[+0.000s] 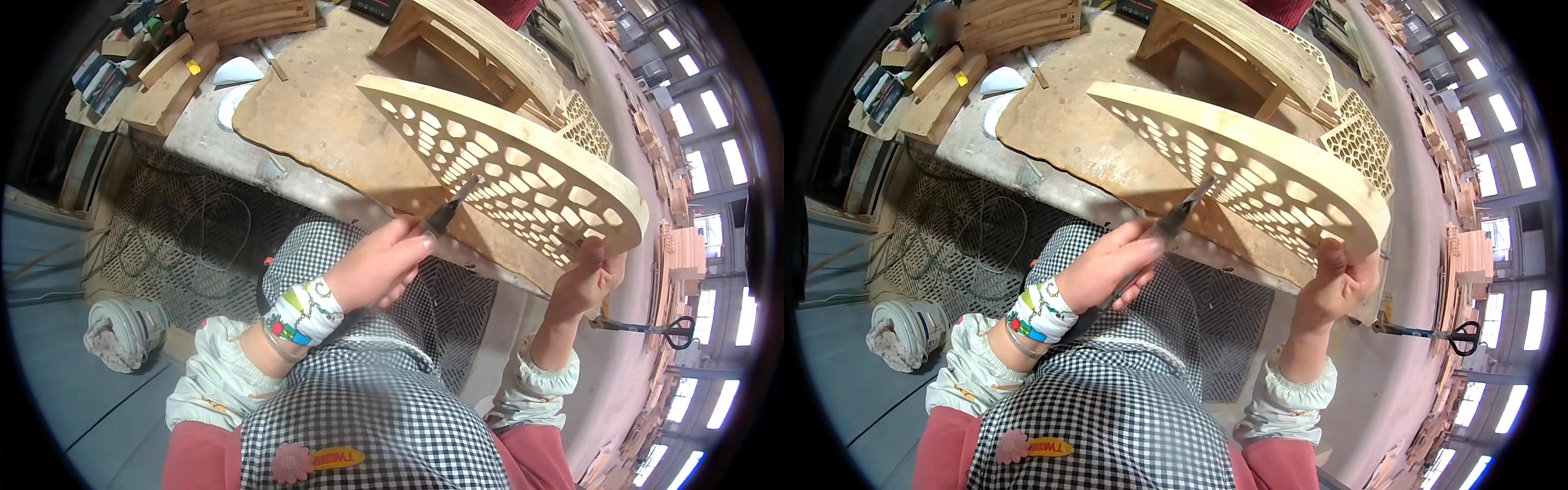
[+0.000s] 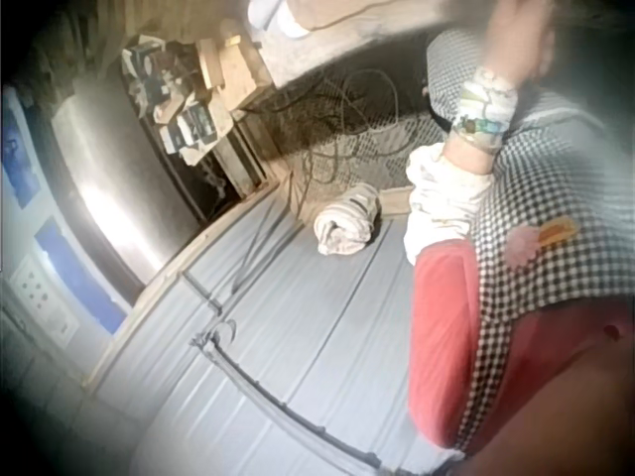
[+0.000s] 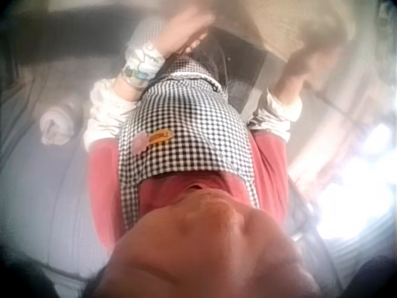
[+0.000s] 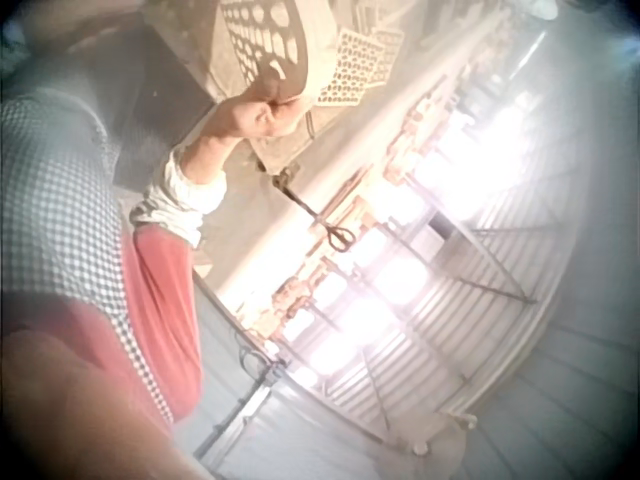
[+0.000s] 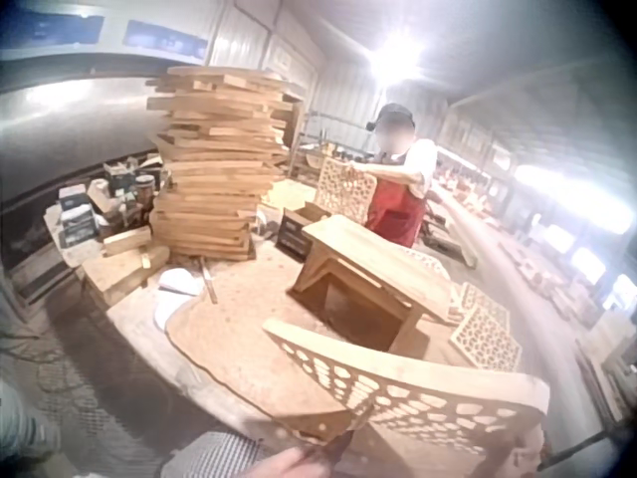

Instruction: The person cleans edges of a decorative wooden panel with a tool and then fits it into a wooden frame at a workshop table.

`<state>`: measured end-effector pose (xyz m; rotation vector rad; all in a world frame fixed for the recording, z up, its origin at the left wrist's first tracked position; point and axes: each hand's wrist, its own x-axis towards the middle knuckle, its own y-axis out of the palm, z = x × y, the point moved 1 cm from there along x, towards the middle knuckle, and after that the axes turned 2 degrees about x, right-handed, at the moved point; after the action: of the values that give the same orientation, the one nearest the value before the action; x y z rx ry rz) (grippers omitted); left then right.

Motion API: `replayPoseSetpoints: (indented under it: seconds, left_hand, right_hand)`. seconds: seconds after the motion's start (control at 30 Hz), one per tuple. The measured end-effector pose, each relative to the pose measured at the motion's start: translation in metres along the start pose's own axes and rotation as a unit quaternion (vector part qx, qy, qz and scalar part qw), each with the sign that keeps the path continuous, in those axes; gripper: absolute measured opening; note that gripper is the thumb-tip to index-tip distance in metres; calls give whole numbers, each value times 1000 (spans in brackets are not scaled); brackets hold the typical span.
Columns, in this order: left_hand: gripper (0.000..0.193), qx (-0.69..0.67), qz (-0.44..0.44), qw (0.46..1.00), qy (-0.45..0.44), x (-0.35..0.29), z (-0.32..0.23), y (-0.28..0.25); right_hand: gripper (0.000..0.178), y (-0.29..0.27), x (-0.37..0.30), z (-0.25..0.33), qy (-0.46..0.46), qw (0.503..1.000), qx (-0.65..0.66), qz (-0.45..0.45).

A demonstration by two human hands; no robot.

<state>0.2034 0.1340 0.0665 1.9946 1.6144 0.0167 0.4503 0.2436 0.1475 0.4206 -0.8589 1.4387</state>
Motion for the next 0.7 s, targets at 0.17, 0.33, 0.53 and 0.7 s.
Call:
replayPoseSetpoints:
  seconds: [0.17,0.33,0.53,0.7]
  left_hand:
    - [45,-18,-7,1000,4,4,1,0]
    - [39,-11,11,1000,-22,-21,6,1]
    - [37,-53,64,997,-4,-45,6,19]
    - [30,-42,55,997,-40,-33,-2,20]
  right_hand:
    - [42,11,3,13,20,999,34,6]
    - [43,9,1,12,34,999,16,-9]
    - [41,7,-9,17,54,998,-43,12]
    - [35,19,-14,29,-1,1000,-27,11]
